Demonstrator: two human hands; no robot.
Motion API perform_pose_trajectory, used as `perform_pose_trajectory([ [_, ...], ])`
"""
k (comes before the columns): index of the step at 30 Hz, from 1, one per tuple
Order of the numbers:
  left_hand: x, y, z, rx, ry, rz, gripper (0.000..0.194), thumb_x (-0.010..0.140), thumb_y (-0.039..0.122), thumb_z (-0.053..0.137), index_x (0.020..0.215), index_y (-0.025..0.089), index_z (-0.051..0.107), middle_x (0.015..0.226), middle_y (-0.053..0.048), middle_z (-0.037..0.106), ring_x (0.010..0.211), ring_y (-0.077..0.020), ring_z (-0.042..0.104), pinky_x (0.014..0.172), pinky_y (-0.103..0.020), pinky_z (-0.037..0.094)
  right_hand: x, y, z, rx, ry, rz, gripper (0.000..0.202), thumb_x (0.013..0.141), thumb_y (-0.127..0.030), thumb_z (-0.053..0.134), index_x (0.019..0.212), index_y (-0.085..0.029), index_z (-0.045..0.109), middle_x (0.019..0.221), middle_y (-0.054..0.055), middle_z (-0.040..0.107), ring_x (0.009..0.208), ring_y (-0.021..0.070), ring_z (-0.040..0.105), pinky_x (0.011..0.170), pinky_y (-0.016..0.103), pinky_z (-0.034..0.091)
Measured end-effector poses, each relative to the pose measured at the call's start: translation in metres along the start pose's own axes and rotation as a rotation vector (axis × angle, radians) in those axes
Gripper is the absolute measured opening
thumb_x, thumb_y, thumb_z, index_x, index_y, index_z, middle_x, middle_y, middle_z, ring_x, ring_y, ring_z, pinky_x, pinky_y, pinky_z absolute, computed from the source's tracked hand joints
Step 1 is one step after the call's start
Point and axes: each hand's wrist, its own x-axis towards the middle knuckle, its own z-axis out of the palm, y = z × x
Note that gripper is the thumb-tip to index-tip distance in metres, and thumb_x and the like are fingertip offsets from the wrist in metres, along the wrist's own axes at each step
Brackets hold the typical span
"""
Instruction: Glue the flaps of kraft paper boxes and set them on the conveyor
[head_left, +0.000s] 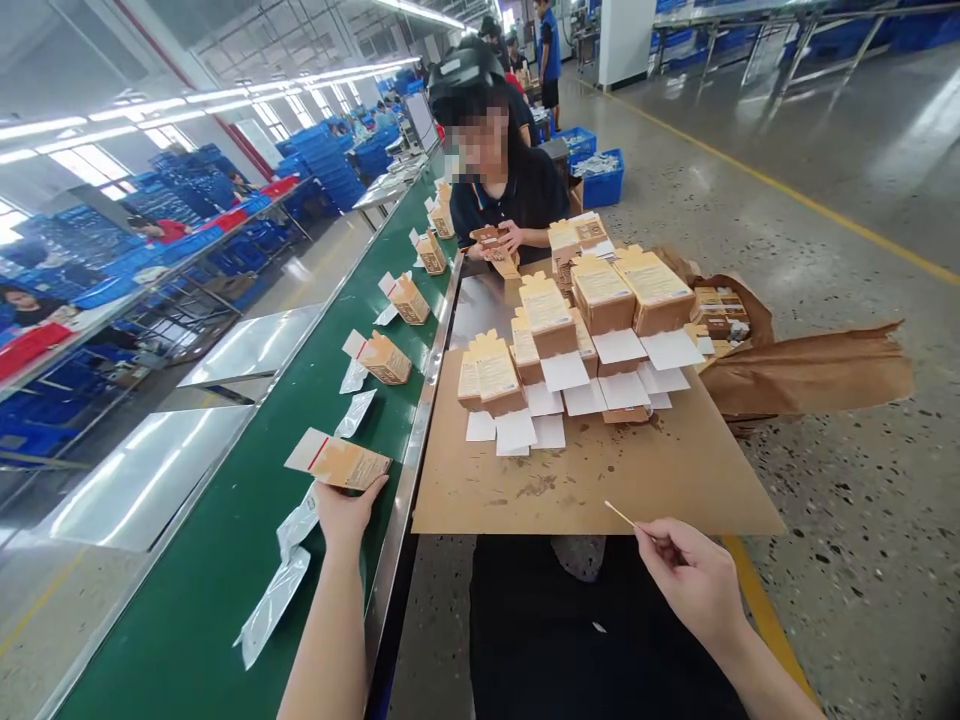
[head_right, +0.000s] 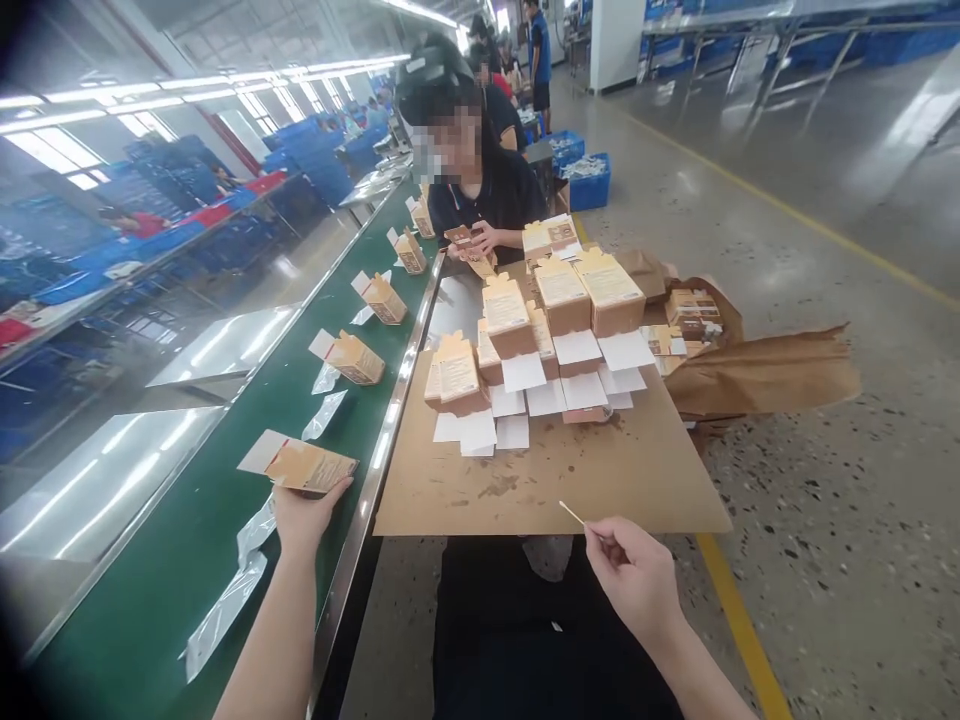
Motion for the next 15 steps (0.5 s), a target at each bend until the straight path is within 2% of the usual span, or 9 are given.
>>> perform_pose_trajectory([
  [2, -0.013, -0.007, 0.004, -0.097, 0.046, 0.038, 0.102, 0.047, 0.030, 0.111, 0.135, 0.022, 0.059, 0.137, -0.016, 0.070, 0.147, -0.0477, 0.070, 0.134, -0.076, 0.051, 0.002, -0.003, -0.003, -0.010, 0.017, -0.007, 0.032, 0.104, -0.043, 0.078, 0.077, -0.028, 0.081, 0.059, 0.000, 0.068, 0.045, 0.0178, 0.060, 0.045, 0.029, 0.055],
  [4, -0.036, -0.014, 0.004, -0.165, 0.196, 0.129, 0.108, 0.051, 0.036, 0.109, 0.143, 0.022, 0.055, 0.147, -0.018, 0.062, 0.151, -0.0451, 0.065, 0.135, -0.073, 0.051, 0.000, -0.003, -0.010, -0.031, 0.048, 0.000, 0.030, 0.104, -0.041, 0.078, 0.077, -0.028, 0.081, 0.059, 0.000, 0.068, 0.044, 0.0183, 0.060, 0.045, 0.030, 0.055],
  [6, -0.061, -0.014, 0.007, -0.209, 0.323, 0.210, 0.096, 0.060, 0.046, 0.105, 0.140, 0.023, 0.058, 0.145, -0.015, 0.059, 0.139, -0.0404, 0.069, 0.126, -0.070, 0.059, -0.003, -0.003, -0.017, -0.054, 0.076, 0.012, 0.028, 0.104, -0.041, 0.079, 0.078, -0.029, 0.081, 0.060, 0.000, 0.069, 0.044, 0.0189, 0.060, 0.044, 0.031, 0.055],
  [7, -0.071, -0.009, 0.011, -0.234, 0.318, 0.246, 0.086, 0.065, 0.050, 0.102, 0.136, 0.024, 0.061, 0.140, -0.013, 0.060, 0.129, -0.0370, 0.071, 0.120, -0.067, 0.063, -0.004, -0.003, -0.020, -0.065, 0.085, 0.021, 0.027, 0.103, -0.041, 0.079, 0.079, -0.029, 0.082, 0.060, 0.000, 0.070, 0.044, 0.0194, 0.061, 0.044, 0.031, 0.055],
  [9, -0.086, 0.013, 0.030, -0.288, 0.159, 0.281, 0.069, 0.076, 0.058, 0.096, 0.130, 0.023, 0.068, 0.128, -0.009, 0.064, 0.115, -0.0304, 0.073, 0.110, -0.057, 0.067, -0.004, -0.002, -0.024, -0.080, 0.092, 0.040, 0.028, 0.103, -0.042, 0.080, 0.079, -0.029, 0.082, 0.060, 0.001, 0.071, 0.044, 0.0200, 0.062, 0.044, 0.032, 0.055],
  [12, -0.088, 0.071, 0.079, -0.367, -0.211, 0.203, 0.057, 0.096, 0.067, 0.079, 0.133, 0.024, 0.078, 0.124, -0.009, 0.074, 0.110, -0.0261, 0.075, 0.103, -0.043, 0.066, 0.003, -0.003, -0.025, -0.077, 0.077, 0.044, 0.030, 0.102, -0.042, 0.079, 0.077, -0.027, 0.082, 0.060, 0.002, 0.072, 0.045, 0.0196, 0.063, 0.045, 0.031, 0.055],
  [14, -0.080, 0.113, 0.116, -0.381, -0.395, 0.156, 0.059, 0.101, 0.073, 0.072, 0.130, 0.023, 0.083, 0.120, -0.012, 0.077, 0.108, -0.0289, 0.076, 0.099, -0.045, 0.067, 0.009, -0.005, -0.023, -0.077, 0.063, 0.029, 0.031, 0.103, -0.042, 0.078, 0.077, -0.026, 0.082, 0.061, 0.002, 0.072, 0.046, 0.0191, 0.063, 0.046, 0.030, 0.056],
  [15, -0.075, 0.131, 0.132, -0.353, -0.480, 0.185, 0.059, 0.102, 0.075, 0.071, 0.126, 0.023, 0.085, 0.119, -0.015, 0.079, 0.114, -0.0329, 0.077, 0.103, -0.048, 0.067, 0.011, -0.006, -0.022, -0.082, 0.061, 0.021, 0.032, 0.104, -0.043, 0.078, 0.077, -0.026, 0.082, 0.061, 0.002, 0.072, 0.047, 0.0189, 0.064, 0.047, 0.030, 0.056],
])
